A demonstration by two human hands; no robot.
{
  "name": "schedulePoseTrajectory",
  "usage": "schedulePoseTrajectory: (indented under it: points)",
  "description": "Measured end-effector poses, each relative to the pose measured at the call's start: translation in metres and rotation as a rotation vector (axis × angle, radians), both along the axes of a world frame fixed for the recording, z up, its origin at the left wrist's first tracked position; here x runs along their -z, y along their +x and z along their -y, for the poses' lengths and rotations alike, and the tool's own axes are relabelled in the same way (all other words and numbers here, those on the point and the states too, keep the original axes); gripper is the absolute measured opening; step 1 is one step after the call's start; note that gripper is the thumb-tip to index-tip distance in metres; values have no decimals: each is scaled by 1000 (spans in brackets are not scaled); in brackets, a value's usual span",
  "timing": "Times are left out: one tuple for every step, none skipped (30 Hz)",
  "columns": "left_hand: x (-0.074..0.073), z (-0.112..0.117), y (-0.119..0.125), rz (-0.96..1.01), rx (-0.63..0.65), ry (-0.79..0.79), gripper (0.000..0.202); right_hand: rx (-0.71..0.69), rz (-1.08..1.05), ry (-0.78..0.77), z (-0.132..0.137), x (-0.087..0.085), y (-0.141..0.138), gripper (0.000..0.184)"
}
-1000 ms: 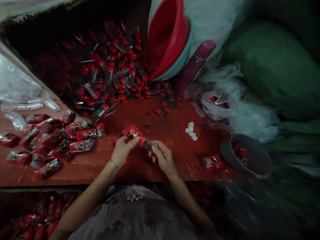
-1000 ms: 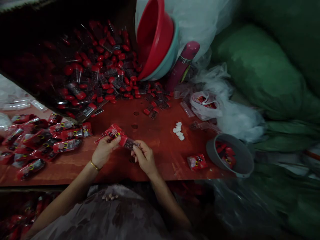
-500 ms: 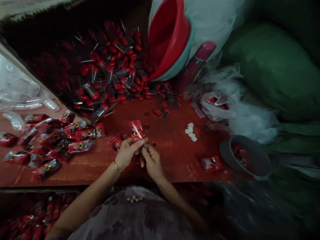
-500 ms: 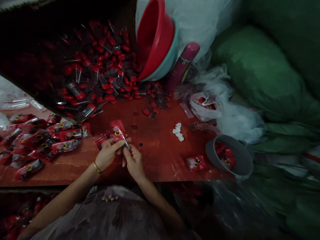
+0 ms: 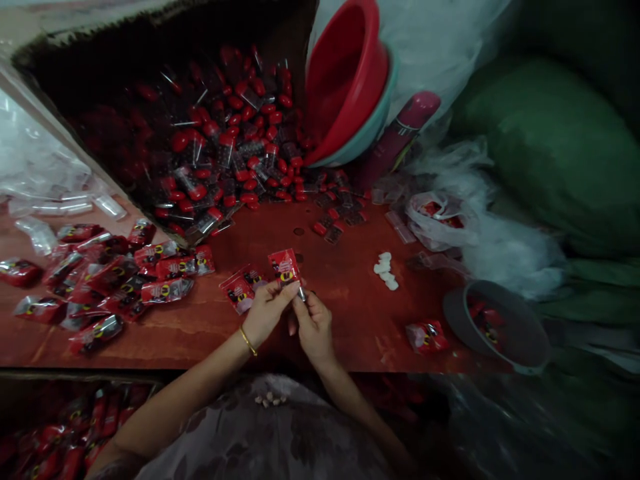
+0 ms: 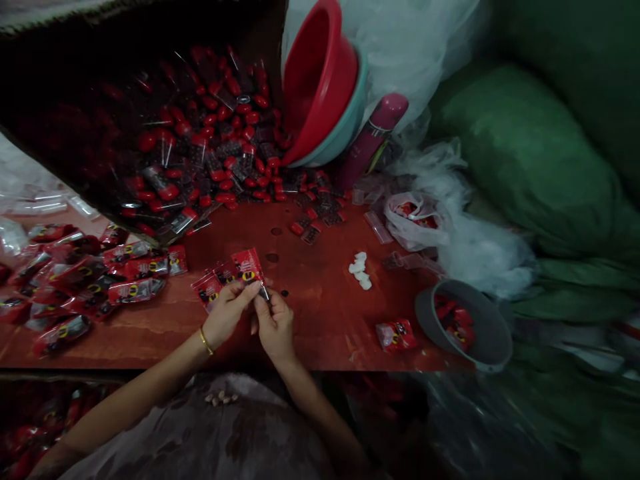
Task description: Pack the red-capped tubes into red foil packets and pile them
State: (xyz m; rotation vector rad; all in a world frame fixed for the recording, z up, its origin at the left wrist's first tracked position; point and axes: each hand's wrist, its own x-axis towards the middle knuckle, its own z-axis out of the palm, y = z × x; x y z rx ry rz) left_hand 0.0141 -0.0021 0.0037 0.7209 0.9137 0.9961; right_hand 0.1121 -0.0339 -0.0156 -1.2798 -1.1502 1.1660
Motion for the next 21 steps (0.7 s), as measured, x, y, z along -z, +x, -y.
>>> schedulePoseTrajectory:
  points:
    - [0,2,1,0,14,6,42,7,-1,2,0,-1,0,28]
    - [-1,2,0,1,11,14,41,0,0,5,-1,-2,0,27]
    - [-2,2,-1,0,-12,25,40,-20,-2,9,-2,-4,1,27]
    - [-2,1,-3,1,-48,33,39,-45,-4,11,-3,-5,2,27]
    - [-3,0,-5,5,-83,38,38,-71,-7,14,-5,-7,3,27]
    - [-3,-2,-6,13,-111,36,37,-94,-7,14,-7,-8,5,28]
    - [-3,-3,-8,24,-122,27,36,-112,-8,11,-9,-9,6,29]
    - [-2,-4,-9,38,-110,15,37,-122,-11,1,-11,-9,7,29]
    - [-2,-4,-9,54,-85,4,37,-123,-15,-13,-13,-9,7,30]
    - [-1,-3,-8,68,-62,-5,38,-117,-21,-29,-15,-8,7,31]
    - [0,-3,-7,81,-55,-12,38,-108,-26,-41,-17,-7,6,33]
    - [0,-2,-6,92,-64,-19,38,-97,-25,-46,-20,-6,4,35]
    - [0,-2,-6,98,-85,-24,37,-88,-13,-35,-23,-5,3,37]
    - [-1,-2,-7,95,-116,-26,37,-91,13,-10,-26,-4,2,39]
    - [-3,-3,-9,88,-149,-29,36,-105,56,28,-31,-4,2,40]
    - [-6,-4,-15,80,-181,-31,36,-122,121,78,-38,-4,4,40]
    - [-9,-5,-23,71,-220,-30,34,-136,215,135,-48,-5,9,38]
    - [-13,-7,-35,66,-274,-27,32,-135,336,192,-59,-6,16,35]
    - [-17,-9,-50,63,-345,-30,29,-112,480,247,-73,-7,25,34]
    - [-21,-11,-68,60,-430,-26,25,-71,663,292,-89,-7,37,34]
    - [-25,-13,-87,63,-539,-21,22,3,832,313,-106,-6,49,37]
